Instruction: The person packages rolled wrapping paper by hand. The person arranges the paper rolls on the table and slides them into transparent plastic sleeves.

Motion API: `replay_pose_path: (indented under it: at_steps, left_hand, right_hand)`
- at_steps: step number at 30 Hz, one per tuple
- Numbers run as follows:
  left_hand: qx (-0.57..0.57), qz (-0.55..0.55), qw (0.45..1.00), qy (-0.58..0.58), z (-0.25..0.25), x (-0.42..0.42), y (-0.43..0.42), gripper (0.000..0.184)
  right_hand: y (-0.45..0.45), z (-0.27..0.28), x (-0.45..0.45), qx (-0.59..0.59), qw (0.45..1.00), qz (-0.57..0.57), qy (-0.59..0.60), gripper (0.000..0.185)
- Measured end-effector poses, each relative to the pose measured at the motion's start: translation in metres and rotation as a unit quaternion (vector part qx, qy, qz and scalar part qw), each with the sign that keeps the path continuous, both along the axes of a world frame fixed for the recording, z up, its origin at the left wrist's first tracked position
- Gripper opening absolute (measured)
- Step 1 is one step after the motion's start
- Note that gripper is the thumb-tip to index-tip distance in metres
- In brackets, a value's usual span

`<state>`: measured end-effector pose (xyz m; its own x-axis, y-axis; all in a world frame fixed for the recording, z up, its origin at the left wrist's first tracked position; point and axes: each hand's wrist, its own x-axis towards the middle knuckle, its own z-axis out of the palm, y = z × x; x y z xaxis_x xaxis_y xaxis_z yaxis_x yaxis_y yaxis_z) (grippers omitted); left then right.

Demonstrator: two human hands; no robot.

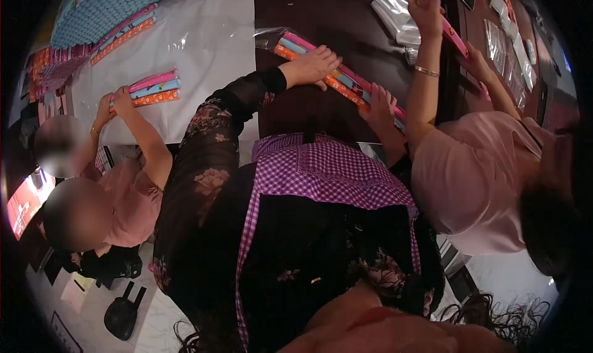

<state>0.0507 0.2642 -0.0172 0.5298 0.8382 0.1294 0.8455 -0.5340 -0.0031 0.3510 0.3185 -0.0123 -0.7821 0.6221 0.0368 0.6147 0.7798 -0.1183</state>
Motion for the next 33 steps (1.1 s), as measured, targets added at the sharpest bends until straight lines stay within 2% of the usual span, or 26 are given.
replay_pose_path:
  at_steps: [1,2,5,6,7,8,10,11,12,14,15,16,17,20,21,23,24,25,26,28,29,31,33]
  left_hand:
    - [-0.013,0.004,1.000,-0.004,0.001,0.002,0.001,0.102]
    - [-0.026,0.008,1.000,-0.008,0.001,0.004,0.000,0.101]
    - [0.033,0.032,0.999,-0.020,-0.010,0.008,-0.005,0.099]
    - [-0.154,0.051,0.987,0.002,0.020,0.011,0.001,0.096]
    - [-0.151,0.056,0.987,0.002,0.019,0.008,0.002,0.096]
    - [-0.206,0.041,0.974,-0.080,0.011,0.004,0.002,0.094]
    - [-0.162,0.035,0.971,-0.171,-0.018,-0.003,0.004,0.088]
    - [-0.139,0.028,0.966,-0.215,-0.014,-0.006,0.002,0.086]
    - [-0.316,0.011,0.912,-0.262,-0.007,-0.015,0.016,0.085]
    - [-0.478,0.001,0.824,-0.304,-0.030,-0.012,0.022,0.085]
    - [-0.288,-0.002,0.910,-0.298,-0.090,0.004,0.015,0.085]
    - [-0.086,-0.007,0.957,-0.275,-0.124,0.009,0.011,0.085]
    - [-0.084,-0.003,0.958,-0.274,-0.101,0.007,0.008,0.085]
    - [-0.201,0.055,0.964,-0.165,-0.002,0.012,-0.006,0.090]
    - [-0.268,0.046,0.948,-0.164,0.014,0.016,-0.006,0.094]
    - [-0.329,0.039,0.929,-0.165,0.007,0.022,-0.010,0.098]
    - [-0.164,0.046,0.977,-0.132,-0.010,0.030,-0.016,0.103]
    - [0.007,0.051,0.994,-0.093,-0.028,0.035,-0.019,0.108]
    - [0.008,0.052,0.994,-0.096,-0.030,0.036,-0.018,0.108]
    - [0.019,0.070,0.993,-0.096,-0.031,0.040,-0.020,0.115]
    - [0.018,0.069,0.992,-0.099,-0.029,0.042,-0.023,0.115]
    - [-0.061,0.054,0.992,-0.098,-0.016,0.042,-0.025,0.116]
    - [-0.098,0.048,0.991,-0.080,0.002,0.026,-0.031,0.118]
  right_hand:
    - [0.003,-0.002,-0.009,0.000,1.000,0.003,0.000,0.085]
    - [0.006,-0.007,-0.022,0.029,0.997,0.021,0.075,0.065]
    - [0.008,-0.010,-0.045,0.008,0.997,0.030,0.070,0.068]
    - [0.008,-0.007,-0.053,-0.008,0.998,0.033,0.058,0.069]
    - [0.008,-0.002,-0.058,-0.023,0.998,0.035,0.043,0.070]
    - [0.007,0.002,-0.062,-0.038,0.998,0.037,0.030,0.072]
    - [0.004,0.009,-0.069,-0.069,0.997,0.041,0.007,0.074]
    - [0.003,0.011,-0.072,-0.084,0.996,0.043,-0.004,0.075]
    - [0.002,0.014,-0.074,-0.099,0.994,0.044,-0.013,0.076]
    - [-0.001,0.019,-0.077,-0.129,0.990,0.042,-0.035,0.078]
    - [-0.003,0.022,-0.078,-0.143,0.988,0.041,-0.042,0.079]
    - [-0.006,0.026,-0.079,-0.155,0.986,0.040,-0.052,0.081]
    - [-0.007,0.026,-0.075,-0.169,0.983,0.035,-0.062,0.082]
    - [-0.009,0.033,-0.075,-0.225,0.969,0.020,-0.099,0.085]
    - [-0.009,0.036,-0.072,-0.240,0.965,0.013,-0.110,0.086]
    - [-0.010,0.037,-0.057,-0.236,0.965,0.002,-0.111,0.089]
    - [-0.011,0.036,-0.045,-0.214,0.972,-0.004,-0.094,0.090]
    - [-0.011,0.028,-0.029,-0.168,0.984,0.002,-0.063,0.098]
    - [-0.012,0.021,-0.015,-0.121,0.992,0.005,-0.032,0.107]
    - [-0.016,0.018,0.004,-0.181,0.981,-0.064,0.031,0.109]
    - [-0.020,0.012,0.011,-0.181,0.981,-0.065,0.028,0.109]
    - [-0.023,0.001,0.024,-0.138,0.987,-0.076,-0.044,0.110]
    - [-0.027,-0.002,0.029,-0.151,0.985,-0.081,-0.037,0.110]
